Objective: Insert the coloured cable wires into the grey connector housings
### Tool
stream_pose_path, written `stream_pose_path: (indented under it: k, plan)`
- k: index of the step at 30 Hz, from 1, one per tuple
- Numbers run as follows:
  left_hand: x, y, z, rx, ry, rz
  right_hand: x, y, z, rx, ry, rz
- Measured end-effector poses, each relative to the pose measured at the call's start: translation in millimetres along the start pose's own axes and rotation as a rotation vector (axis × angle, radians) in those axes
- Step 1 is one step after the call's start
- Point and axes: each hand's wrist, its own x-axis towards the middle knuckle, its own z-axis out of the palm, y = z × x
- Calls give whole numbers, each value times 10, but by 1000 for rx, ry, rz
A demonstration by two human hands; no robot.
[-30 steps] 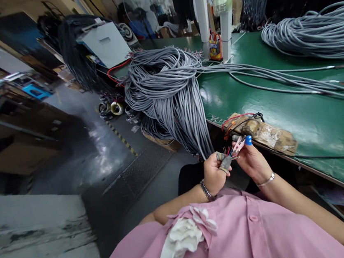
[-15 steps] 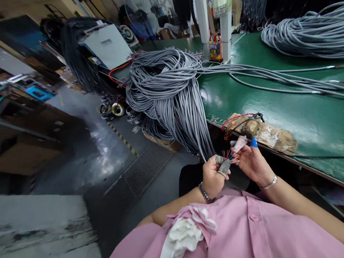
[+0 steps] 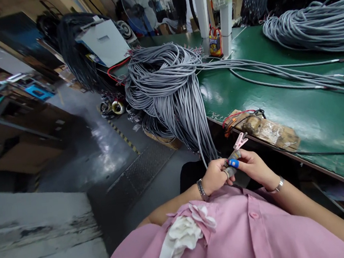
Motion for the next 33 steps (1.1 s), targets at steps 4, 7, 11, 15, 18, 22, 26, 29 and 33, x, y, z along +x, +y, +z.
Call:
stream_pose_path:
  k: [4, 7, 11, 15, 18, 22, 26, 29, 33]
  plan:
    - [27, 31, -19, -133, 95, 3, -29, 74, -48, 62, 51, 18]
    - [27, 36, 2, -243, 207, 31, -58, 135, -10, 177, 83, 65]
    - [5, 23, 30, -239, 160, 24, -81, 136, 97, 213, 192, 32]
    - [-35, 13, 3, -138, 4, 32, -69, 116, 110, 116, 176, 51]
    - [-64, -3, -21, -102, 1, 57, -48, 129, 82, 54, 152, 76]
    - [-79, -43, -15, -189, 117, 91, -30, 106, 101, 83, 148, 79]
    - [-69, -80, 2, -278, 185, 107, -51, 26, 184, 190, 111, 62]
    - [-57, -93, 7, -307, 214, 110, -68, -2, 228, 195, 150, 61]
    - [-45, -93, 9, -335, 252, 108, -64, 15, 228, 151, 190, 73]
